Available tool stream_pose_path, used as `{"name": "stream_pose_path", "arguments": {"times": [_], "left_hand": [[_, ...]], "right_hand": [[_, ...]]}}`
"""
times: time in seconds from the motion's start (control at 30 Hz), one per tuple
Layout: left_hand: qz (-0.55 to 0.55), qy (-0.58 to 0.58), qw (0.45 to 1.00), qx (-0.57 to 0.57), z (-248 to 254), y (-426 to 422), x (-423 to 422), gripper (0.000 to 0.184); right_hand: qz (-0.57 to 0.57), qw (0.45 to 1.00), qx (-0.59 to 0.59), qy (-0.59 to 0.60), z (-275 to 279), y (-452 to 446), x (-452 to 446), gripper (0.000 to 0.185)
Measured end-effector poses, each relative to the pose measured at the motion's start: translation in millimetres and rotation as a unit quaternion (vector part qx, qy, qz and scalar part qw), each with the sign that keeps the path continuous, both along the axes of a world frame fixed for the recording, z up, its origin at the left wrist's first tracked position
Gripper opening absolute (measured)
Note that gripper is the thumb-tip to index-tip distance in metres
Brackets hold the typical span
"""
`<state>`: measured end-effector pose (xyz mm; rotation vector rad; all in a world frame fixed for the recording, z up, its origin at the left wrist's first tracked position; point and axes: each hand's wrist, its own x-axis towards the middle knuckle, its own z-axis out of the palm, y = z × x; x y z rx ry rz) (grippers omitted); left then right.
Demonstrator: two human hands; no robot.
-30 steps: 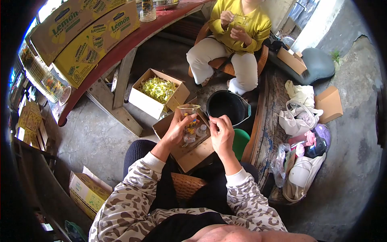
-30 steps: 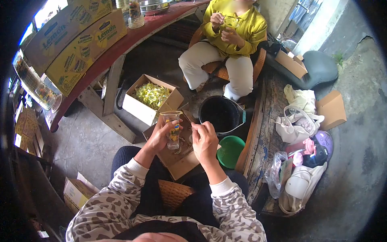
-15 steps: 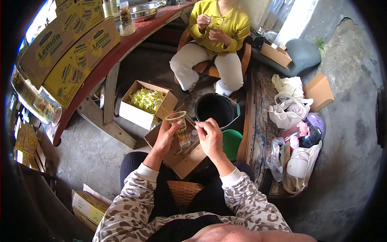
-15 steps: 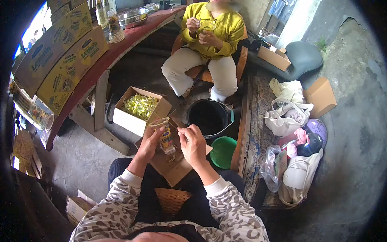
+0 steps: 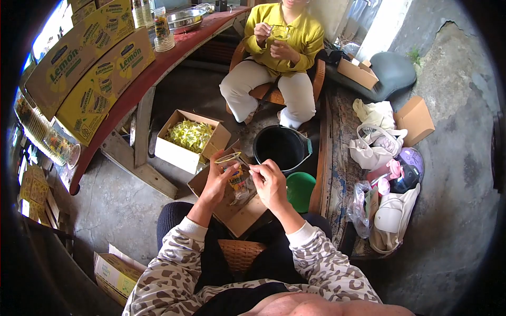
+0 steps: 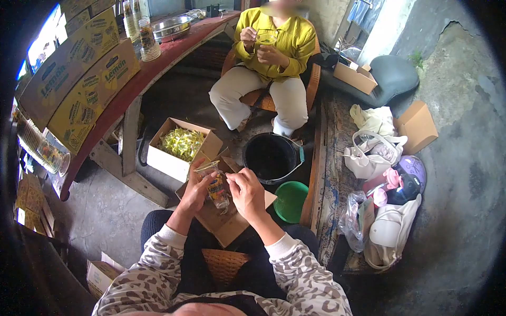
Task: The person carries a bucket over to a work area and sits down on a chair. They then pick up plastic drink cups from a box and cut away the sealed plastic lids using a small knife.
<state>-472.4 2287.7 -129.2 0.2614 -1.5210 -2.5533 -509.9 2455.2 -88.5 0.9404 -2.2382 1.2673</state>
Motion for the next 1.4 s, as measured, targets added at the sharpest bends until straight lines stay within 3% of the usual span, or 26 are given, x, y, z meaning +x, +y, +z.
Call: {"name": "stream_pose_path", "arguments": {"times": [0.27, 0.6, 0.87, 1.07, 1.4], "left_hand": [[-0.007, 0.000, 0.999, 0.050, 0, -2, 1, 0.076], [0.013, 0.041, 0.999, -0.020, 5, 1, 2, 0.061], [0.039, 0.059, 0.997, -0.031, 4, 2, 1, 0.063], [0.057, 0.063, 0.996, -0.035, -1, 1, -1, 0.062], [0.055, 0.023, 0.996, -0.061, -12, 3, -6, 0.059]], "right_hand": [[0.005, 1.000, -0.006, 0.009, 4, -1, 3, 0.017], [-0.029, 0.998, -0.055, -0.009, 2, 1, -1, 0.018], [-0.034, 0.998, -0.030, 0.036, 0, -3, 2, 0.020], [-0.045, 0.994, 0.052, 0.090, -2, -7, 11, 0.023], [-0.083, 0.993, 0.037, 0.076, -17, -21, 8, 0.018]]}}
